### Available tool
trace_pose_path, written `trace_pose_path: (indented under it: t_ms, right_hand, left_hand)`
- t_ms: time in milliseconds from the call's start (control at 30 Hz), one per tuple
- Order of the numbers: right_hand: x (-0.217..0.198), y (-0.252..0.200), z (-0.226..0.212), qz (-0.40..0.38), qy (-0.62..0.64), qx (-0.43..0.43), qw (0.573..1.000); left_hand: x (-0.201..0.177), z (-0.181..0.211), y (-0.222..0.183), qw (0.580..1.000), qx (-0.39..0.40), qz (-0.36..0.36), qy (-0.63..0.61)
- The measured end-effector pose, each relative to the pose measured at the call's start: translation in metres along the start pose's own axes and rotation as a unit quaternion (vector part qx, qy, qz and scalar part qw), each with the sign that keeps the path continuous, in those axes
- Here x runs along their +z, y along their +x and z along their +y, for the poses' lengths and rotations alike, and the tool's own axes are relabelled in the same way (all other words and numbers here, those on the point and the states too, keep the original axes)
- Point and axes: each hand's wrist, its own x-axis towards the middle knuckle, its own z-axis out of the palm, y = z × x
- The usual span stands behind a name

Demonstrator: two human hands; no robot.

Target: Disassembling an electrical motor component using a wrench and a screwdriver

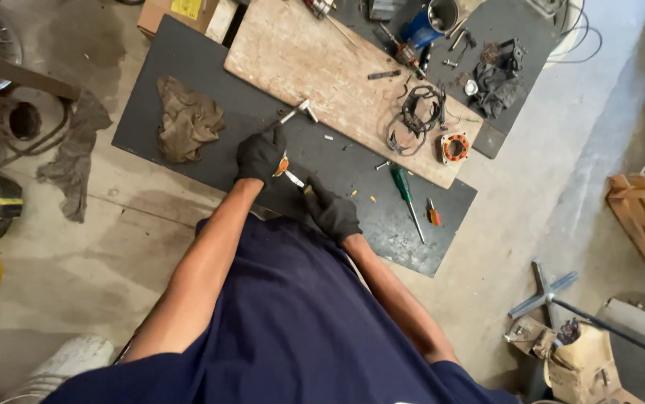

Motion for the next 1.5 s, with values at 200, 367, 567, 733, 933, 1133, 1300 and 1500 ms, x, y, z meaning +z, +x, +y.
trace_pose_path:
  t_ms: [200, 367, 567, 733, 933, 1133, 1300, 1500]
  right_hand:
    - [0.012, 0.005, 0.001, 0.046, -0.071, -0.013, 0.996]
    - [0.032, 0.016, 0.028, 0.067, -0.059, -0.076, 0.993]
    - [0.049, 0.029, 0.051, 0.178, -0.174, -0.23, 0.941]
    - [0.019, 0.043, 0.03, 0.01, -0.06, -0.138, 0.989]
    - [0.04, 0.065, 0.038, 0.095, -0.129, -0.24, 0.957]
    - [0.009, 0.061, 0.03, -0.032, -0.083, -0.199, 0.976]
    - [-0.044, 0.084, 0.015, -0.252, 0.226, -0.037, 0.94]
    - [-0.052, 0.065, 0.008, -0.162, 0.0, 0.011, 0.987]
  left_hand:
    - [-0.001, 0.001, 0.004, 0.983, -0.062, -0.171, -0.034]
    - [0.029, -0.014, -0.012, 0.995, 0.036, -0.083, 0.036]
    - [0.018, -0.012, -0.005, 0.981, 0.071, 0.027, 0.176]
    - [-0.017, -0.005, 0.013, 0.941, -0.089, -0.32, -0.072]
    - [0.037, -0.03, -0.007, 0.911, 0.046, -0.41, 0.008]
    - [0.008, -0.009, -0.004, 0.904, -0.061, -0.424, 0.014]
    - [-0.022, -0.013, 0.036, 0.826, -0.178, -0.526, -0.103]
    - [-0.055, 0.004, 0.049, 0.882, -0.132, -0.446, -0.075]
